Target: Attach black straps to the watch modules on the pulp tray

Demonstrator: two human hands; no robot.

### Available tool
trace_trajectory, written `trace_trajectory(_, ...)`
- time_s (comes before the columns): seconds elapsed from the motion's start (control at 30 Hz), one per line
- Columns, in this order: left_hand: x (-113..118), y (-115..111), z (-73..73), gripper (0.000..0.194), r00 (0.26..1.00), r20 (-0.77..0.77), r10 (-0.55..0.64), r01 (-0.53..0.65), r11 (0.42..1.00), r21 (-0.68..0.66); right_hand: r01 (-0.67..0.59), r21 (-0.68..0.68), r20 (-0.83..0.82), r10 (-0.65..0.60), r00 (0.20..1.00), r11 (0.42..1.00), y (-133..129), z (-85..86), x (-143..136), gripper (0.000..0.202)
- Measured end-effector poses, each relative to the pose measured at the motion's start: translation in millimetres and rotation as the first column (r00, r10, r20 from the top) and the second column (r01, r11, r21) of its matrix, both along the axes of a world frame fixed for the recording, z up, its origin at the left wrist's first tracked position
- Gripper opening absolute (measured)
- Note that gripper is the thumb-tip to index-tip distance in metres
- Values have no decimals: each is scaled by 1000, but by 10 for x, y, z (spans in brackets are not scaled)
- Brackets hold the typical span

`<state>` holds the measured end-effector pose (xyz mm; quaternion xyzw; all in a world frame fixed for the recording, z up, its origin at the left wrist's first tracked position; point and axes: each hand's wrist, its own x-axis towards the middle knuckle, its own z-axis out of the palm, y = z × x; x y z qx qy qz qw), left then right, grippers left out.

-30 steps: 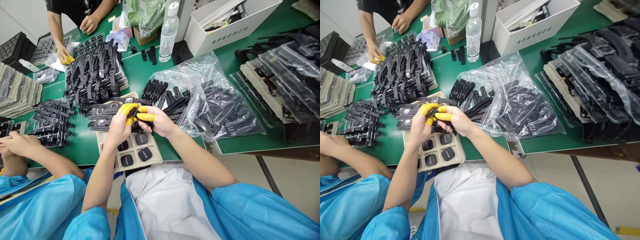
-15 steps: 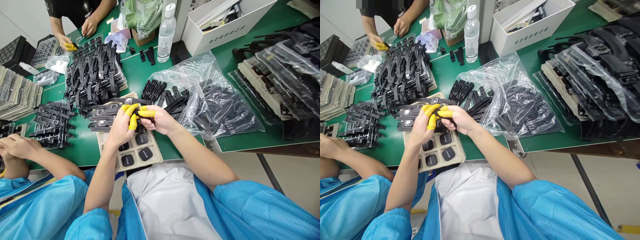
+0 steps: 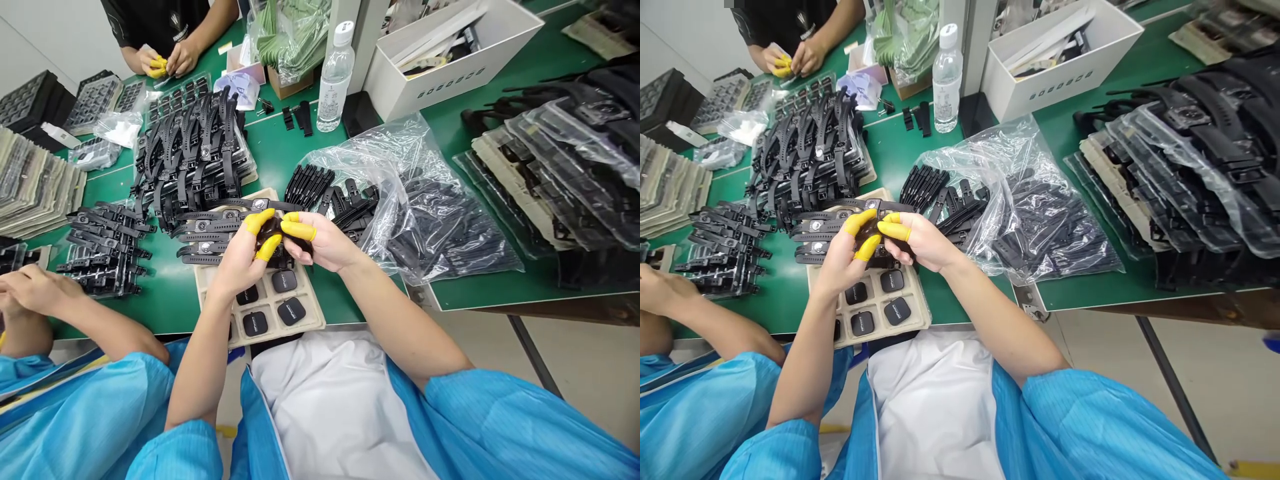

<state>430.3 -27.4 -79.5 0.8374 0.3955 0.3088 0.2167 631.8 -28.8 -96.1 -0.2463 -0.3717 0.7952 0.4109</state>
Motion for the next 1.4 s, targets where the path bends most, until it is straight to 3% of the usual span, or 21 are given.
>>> trace_trajectory(0.13, 50, -10, -38, 28, 977, 178, 120, -115, 993, -35, 53, 52, -1, -53, 999, 997, -4, -2, -27, 48)
trace_trajectory(0.23, 139, -29, -13, 31, 903, 379, 203, -153, 976, -158, -36, 46, 8, 36, 999, 998, -13, 5, -28, 48)
trace_trajectory(0.37, 193, 20, 65, 43, 673, 623, 399, -182, 906, -383, -208, 29, 74, 205, 976, 978, -10, 15, 20, 42)
trace_trajectory(0.47, 113, 122, 117, 45, 449, 726, 521, -290, 854, -433, -282, 17, 161, 276, 948, 959, -2, 16, 68, 32)
trace_trajectory(0.53, 44, 177, 141, 44, 377, 738, 560, -310, 827, -470, -311, 33, 199, 299, 933, 950, -1, 14, 82, 29)
trace_trajectory(0.6, 8, 195, 158, 47, 408, 705, 580, -219, 812, -541, -304, 41, 165, 294, 942, 952, -5, 13, 75, 30)
trace_trajectory(0.7, 48, 158, 171, 60, 514, 643, 567, -50, 768, -638, -239, 10, 52, 238, 970, 971, -13, 22, 37, 36)
trace_trajectory(0.87, 170, 79, 154, 76, 623, 612, 487, 99, 727, -679, -113, -69, 27, 115, 993, 991, -17, 21, 2, 38)
trace_trajectory(0.93, 178, 63, 129, 73, 667, 610, 428, 125, 743, -658, -81, -81, 38, 85, 996, 993, -13, 7, 2, 39)
trace_trajectory(1.03, 169, 47, 71, 66, 691, 626, 362, 97, 812, -576, -71, -84, 11, 72, 997, 994, -11, -7, 7, 38)
trace_trajectory(1.13, 175, 38, 8, 62, 668, 633, 392, -29, 864, -503, -81, -74, -4, 81, 997, 994, -20, -3, 11, 36)
trace_trajectory(1.27, 207, 37, -36, 51, 609, 644, 464, -188, 873, -451, -127, -44, 15, 128, 992, 991, -42, -3, 1, 34)
trace_trajectory(1.4, 205, 42, -3, 50, 552, 701, 452, -190, 886, -422, -216, -56, -37, 215, 976, 975, -47, -15, -20, 35)
